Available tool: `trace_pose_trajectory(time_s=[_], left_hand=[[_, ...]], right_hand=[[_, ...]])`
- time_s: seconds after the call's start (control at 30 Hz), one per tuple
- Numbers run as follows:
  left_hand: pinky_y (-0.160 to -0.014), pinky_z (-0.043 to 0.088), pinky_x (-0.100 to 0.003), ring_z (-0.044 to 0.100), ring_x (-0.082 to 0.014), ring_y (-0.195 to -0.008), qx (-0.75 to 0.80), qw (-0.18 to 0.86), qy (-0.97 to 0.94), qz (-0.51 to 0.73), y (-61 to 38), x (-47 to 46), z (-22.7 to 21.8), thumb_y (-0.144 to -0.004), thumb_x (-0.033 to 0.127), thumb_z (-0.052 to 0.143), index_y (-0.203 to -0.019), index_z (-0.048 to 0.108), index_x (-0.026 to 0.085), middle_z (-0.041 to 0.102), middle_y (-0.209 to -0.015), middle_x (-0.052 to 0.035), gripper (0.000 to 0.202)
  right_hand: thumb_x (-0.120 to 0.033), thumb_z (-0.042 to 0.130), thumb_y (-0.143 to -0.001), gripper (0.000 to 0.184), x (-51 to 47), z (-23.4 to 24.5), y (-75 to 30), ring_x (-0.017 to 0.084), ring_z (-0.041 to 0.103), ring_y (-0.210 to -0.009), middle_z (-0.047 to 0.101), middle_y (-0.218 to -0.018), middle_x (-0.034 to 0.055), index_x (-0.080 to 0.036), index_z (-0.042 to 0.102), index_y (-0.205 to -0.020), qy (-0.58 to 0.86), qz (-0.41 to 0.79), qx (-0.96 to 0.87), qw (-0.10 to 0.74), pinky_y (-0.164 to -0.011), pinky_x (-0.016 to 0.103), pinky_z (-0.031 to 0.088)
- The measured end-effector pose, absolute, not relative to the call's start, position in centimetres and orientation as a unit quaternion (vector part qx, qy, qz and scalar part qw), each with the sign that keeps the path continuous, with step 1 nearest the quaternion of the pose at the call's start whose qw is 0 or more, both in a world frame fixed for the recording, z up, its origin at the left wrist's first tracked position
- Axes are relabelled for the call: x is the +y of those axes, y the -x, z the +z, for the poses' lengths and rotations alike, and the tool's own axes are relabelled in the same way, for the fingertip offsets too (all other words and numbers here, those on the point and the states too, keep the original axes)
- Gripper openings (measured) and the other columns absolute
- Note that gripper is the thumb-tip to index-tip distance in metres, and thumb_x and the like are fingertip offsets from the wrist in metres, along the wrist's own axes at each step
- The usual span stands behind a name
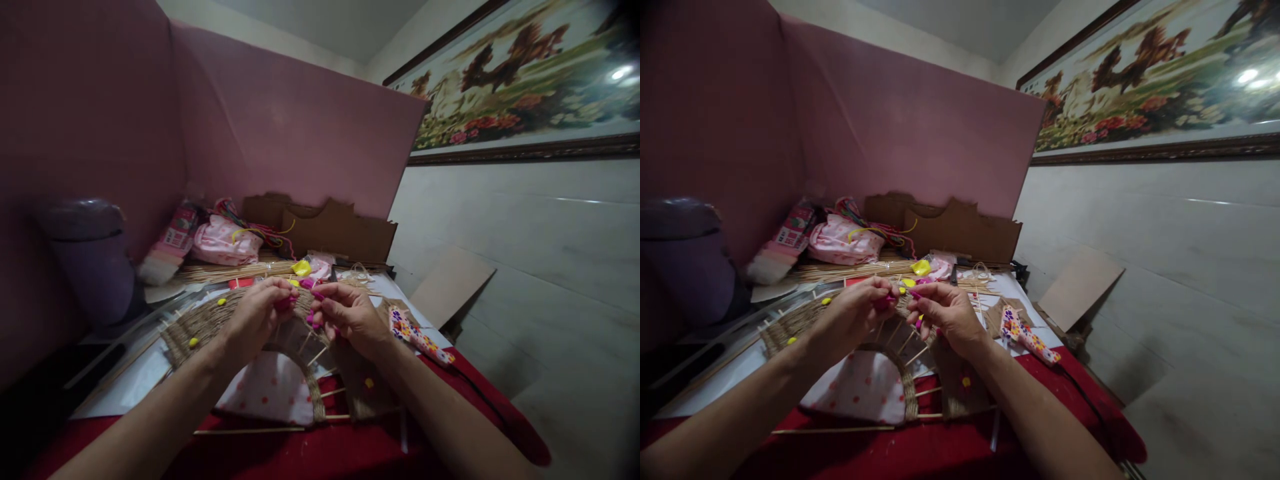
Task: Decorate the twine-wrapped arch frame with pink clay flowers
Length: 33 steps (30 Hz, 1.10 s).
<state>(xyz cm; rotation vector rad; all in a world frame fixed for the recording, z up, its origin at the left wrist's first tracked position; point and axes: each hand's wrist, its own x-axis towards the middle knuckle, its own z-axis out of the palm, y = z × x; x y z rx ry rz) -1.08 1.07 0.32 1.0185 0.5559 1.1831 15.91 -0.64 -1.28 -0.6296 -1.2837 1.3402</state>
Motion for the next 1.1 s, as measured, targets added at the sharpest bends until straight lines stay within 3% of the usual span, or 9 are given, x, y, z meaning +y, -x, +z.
trace_pose_trajectory(time_s=[0.1,0.27,0.4,0.53,0.7,0.8,0.9,1.1], left_hand=[[-0.058,0.046,-0.019,0.057,-0.0102,-0.065,0.241,0.676,-0.445,0.535,1.0,1.0,0.5,-0.063,0.01,0.068,-0.068,0.06,0.011,0.064,-0.074,-0.0047,0.01],[-0.042,0.039,-0.016,0.053,-0.0074,-0.048,0.254,0.689,-0.447,0.511,1.2,1.2,0.0,-0.075,0.027,0.067,-0.078,0.061,0.011,0.064,-0.068,-0.0055,0.017],[-0.038,0.035,-0.013,0.047,-0.0032,-0.041,0.251,0.697,-0.457,0.492,1.4,1.4,-0.3,-0.075,0.031,0.069,-0.083,0.063,0.012,0.063,-0.066,-0.0032,0.022],[-0.05,0.044,-0.014,0.055,-0.0062,-0.054,0.227,0.71,-0.457,0.485,1.3,1.3,-0.2,-0.075,0.033,0.069,-0.084,0.066,0.01,0.065,-0.073,-0.0059,0.024],[-0.049,0.042,-0.015,0.057,-0.0082,-0.056,0.214,0.718,-0.468,0.469,1.1,1.2,-0.2,-0.07,0.023,0.072,-0.09,0.069,0.01,0.064,-0.068,-0.0053,0.024],[-0.048,0.041,-0.015,0.057,-0.0088,-0.056,0.213,0.72,-0.468,0.466,1.1,1.1,-0.2,-0.07,0.023,0.072,-0.094,0.069,0.01,0.065,-0.069,-0.0056,0.027],[-0.052,0.044,-0.017,0.058,-0.0091,-0.058,0.215,0.718,-0.469,0.469,1.1,1.1,-0.3,-0.069,0.022,0.074,-0.099,0.068,0.012,0.066,-0.074,-0.0055,0.032],[-0.056,0.044,-0.018,0.058,-0.0089,-0.06,0.213,0.695,-0.491,0.48,1.0,1.2,-0.5,-0.07,0.023,0.073,-0.083,0.065,0.012,0.065,-0.075,-0.0039,0.02]], right_hand=[[-0.038,0.078,-0.066,0.031,-0.6,-1.2,-16.1,0.011,0.062,-0.05,0.067,-0.067,0.0004,-0.016,0.063,-0.083,0.267,0.567,-0.545,0.557,-0.033,0.015,0.044],[-0.039,0.073,-0.072,0.029,-0.3,-0.9,-16.6,0.006,0.053,-0.045,0.06,-0.063,-0.0047,-0.018,0.054,-0.069,0.245,0.523,-0.527,0.623,-0.036,0.014,0.042],[-0.031,0.073,-0.072,0.02,-0.4,-1.2,-16.4,0.008,0.055,-0.047,0.062,-0.063,-0.004,-0.02,0.061,-0.082,0.288,0.474,-0.566,0.61,-0.039,0.017,0.043],[-0.031,0.067,-0.078,0.013,-0.6,-1.9,-15.9,0.009,0.052,-0.044,0.061,-0.058,-0.0023,-0.02,0.069,-0.083,0.344,0.354,-0.648,0.58,-0.043,0.021,0.042],[-0.021,0.065,-0.079,0.016,-0.8,-2.3,-15.9,0.014,0.058,-0.072,0.063,-0.077,0.0021,-0.024,0.072,-0.093,0.336,0.144,-0.717,0.594,-0.065,0.028,0.048],[-0.019,0.065,-0.078,0.023,-0.7,-2.3,-15.8,0.012,0.057,-0.066,0.062,-0.077,-0.0002,-0.024,0.066,-0.101,0.34,0.213,-0.675,0.619,-0.058,0.024,0.048],[-0.018,0.07,-0.073,0.016,-0.5,-2.4,-15.6,0.011,0.058,-0.064,0.062,-0.076,-0.0019,-0.021,0.063,-0.087,0.332,0.276,-0.635,0.64,-0.056,0.021,0.049],[-0.017,0.071,-0.071,0.017,-0.5,-2.5,-15.4,0.012,0.062,-0.069,0.065,-0.079,-0.0014,-0.021,0.062,-0.085,0.324,0.308,-0.629,0.636,-0.061,0.022,0.052]])
